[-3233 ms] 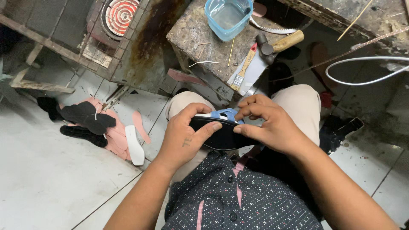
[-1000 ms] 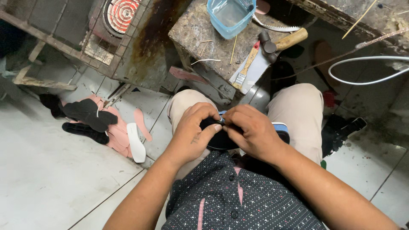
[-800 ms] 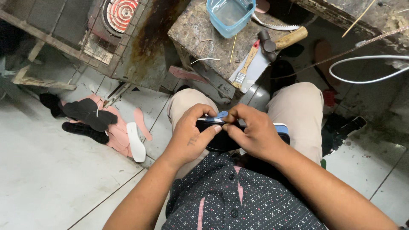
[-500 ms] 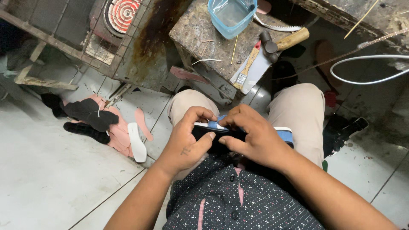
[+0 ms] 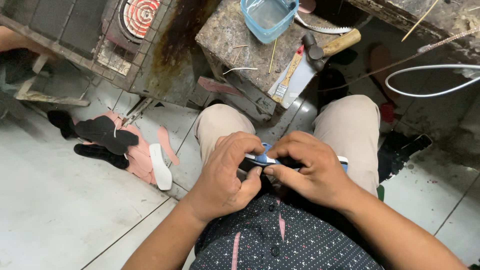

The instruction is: The person picks up a sandal with a blue fabric strap, aligns a blue heel block against the sole, presses it into place, and hammers the heel to secure it. They place finished sandals on a wire rack and repeat the heel-attaching process on additional sandals, including a green-soled pair.

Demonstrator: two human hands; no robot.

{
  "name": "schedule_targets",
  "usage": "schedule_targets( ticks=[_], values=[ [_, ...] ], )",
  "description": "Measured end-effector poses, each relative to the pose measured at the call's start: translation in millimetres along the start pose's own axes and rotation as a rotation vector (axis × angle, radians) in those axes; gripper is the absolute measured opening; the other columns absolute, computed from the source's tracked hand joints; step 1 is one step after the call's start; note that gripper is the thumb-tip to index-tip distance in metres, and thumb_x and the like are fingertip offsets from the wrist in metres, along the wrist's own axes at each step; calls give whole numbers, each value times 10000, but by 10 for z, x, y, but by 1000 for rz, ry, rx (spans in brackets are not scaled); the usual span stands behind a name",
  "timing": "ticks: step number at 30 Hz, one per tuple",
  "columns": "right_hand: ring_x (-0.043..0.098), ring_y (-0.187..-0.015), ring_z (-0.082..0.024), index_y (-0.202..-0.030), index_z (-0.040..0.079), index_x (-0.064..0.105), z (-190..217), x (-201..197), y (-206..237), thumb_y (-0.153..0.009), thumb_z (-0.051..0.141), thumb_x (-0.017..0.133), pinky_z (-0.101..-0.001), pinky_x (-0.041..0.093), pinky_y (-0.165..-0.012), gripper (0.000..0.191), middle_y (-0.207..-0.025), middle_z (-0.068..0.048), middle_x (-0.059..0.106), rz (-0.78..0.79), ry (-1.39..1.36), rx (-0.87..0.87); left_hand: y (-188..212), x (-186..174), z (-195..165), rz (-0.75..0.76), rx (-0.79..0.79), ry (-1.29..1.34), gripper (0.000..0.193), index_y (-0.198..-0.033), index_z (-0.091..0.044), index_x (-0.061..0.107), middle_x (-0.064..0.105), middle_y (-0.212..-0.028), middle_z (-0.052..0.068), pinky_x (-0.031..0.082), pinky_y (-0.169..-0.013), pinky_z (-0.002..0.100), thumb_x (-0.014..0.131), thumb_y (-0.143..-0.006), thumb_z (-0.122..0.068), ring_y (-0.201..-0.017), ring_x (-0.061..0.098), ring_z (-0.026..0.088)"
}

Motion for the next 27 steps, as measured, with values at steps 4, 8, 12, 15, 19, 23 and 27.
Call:
schedule_targets(
  ticks=[4, 8, 12, 15, 19, 23, 27],
  values=[
    [691, -872, -209, -991, 41, 694, -2, -17, 80, -847, 111, 791, -310, 532, -741, 187, -955, -84, 703, -61, 33, -79, -48, -34, -54, 15, -48, 112, 441, -1224, -49, 521, 607, -1164, 125, 509, -995, 376, 718, -829, -27, -1092, 635, 304],
    [708, -896, -206, -1038, 21, 701, -3, -138, 124, -838, 107, 783, -303, 544, -763, 233, -1004, -95, 716, -80, -61, 13, -73, -162, -105, 36, -242, 143, 330, -1166, -37, 585, 657, -1082, 112, 545, -899, 335, 748, -883, -85, -986, 679, 244],
    [707, -988, -226, -1085, 8, 686, 79, -233, 110, -834, 134, 797, -309, 549, -848, 302, -1104, -116, 692, -105, -50, 12, -118, -168, -149, 43, -309, 234, 302, -1154, -34, 645, 702, -1033, 85, 560, -856, 310, 766, -890, -118, -942, 705, 198],
    [669, -1058, -278, -1127, 4, 690, 195, -284, 95, -791, 175, 822, -339, 527, -908, 399, -1191, -143, 662, -105, 68, -82, -127, -142, -206, 37, -269, 270, 284, -1148, -28, 657, 709, -1042, 81, 561, -864, 298, 775, -899, -97, -951, 705, 185],
    [663, -1094, -315, -1142, 12, 685, 311, -343, 65, -814, 175, 806, -377, 520, -955, 385, -1200, -129, 678, -47, 150, -203, -126, -118, -293, 57, -186, 329, 253, -1150, -22, 670, 710, -1099, 96, 569, -892, 296, 769, -920, -58, -990, 705, 184],
    [713, -1001, -240, -1111, 29, 710, 326, -377, 58, -869, 121, 775, -313, 568, -853, 266, -1118, -98, 721, 11, 56, -153, -120, -109, -364, 68, -177, 342, 218, -1123, -13, 685, 721, -1114, 95, 582, -888, 294, 762, -922, -52, -1007, 724, 184],
    [705, -969, -221, -1111, 7, 677, 262, -366, 142, -897, 80, 731, -315, 556, -825, 232, -1105, -122, 706, -111, 23, -104, -116, -38, -322, -11, -243, 454, 529, -1300, -17, 553, 652, -1202, 143, 532, -984, 351, 805, -857, -159, -1111, 658, 221]
  ],
)
Point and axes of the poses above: each hand's wrist, its own y-axis away from the middle knuckle, its own x-axis out of the palm, z = x × y, the point moved 1 cm from there along -y, towards the middle knuckle
